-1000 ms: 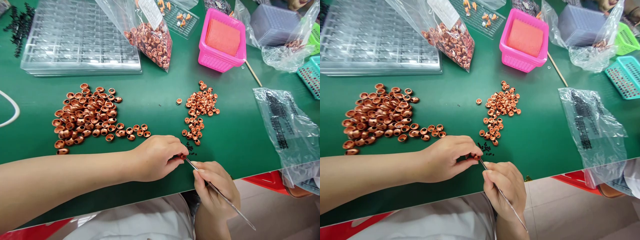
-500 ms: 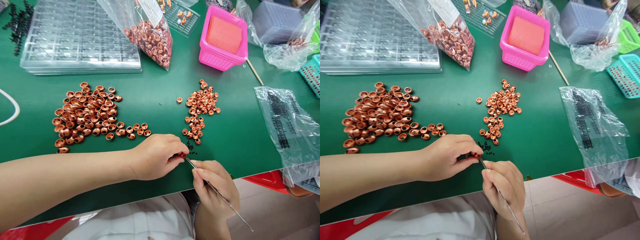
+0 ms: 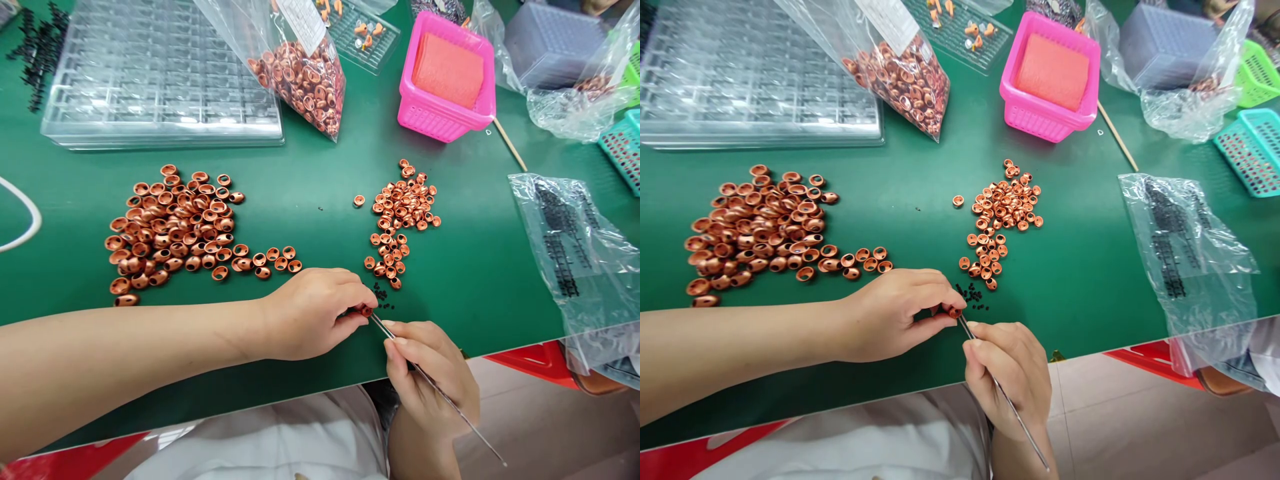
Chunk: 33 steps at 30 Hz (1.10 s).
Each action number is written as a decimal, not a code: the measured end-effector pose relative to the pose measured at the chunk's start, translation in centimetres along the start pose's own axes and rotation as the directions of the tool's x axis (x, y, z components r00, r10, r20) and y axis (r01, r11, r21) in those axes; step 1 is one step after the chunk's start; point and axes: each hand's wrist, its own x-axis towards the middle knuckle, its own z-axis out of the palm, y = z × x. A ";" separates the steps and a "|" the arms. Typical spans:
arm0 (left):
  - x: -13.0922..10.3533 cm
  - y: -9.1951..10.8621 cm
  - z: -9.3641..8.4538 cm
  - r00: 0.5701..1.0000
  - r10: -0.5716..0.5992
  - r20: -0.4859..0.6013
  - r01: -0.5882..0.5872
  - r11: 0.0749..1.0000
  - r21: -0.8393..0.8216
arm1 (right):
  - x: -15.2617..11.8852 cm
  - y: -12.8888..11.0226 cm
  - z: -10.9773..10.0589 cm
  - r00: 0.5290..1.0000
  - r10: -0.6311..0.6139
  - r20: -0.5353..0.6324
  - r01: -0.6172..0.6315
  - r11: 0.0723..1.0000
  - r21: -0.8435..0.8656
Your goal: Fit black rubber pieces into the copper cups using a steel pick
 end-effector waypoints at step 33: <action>-0.4 0.0 0.2 0.987 0.161 0.022 -0.162 0.982 0.102 | 0.0 0.1 -0.1 0.999 0.048 0.012 -0.049 0.995 0.088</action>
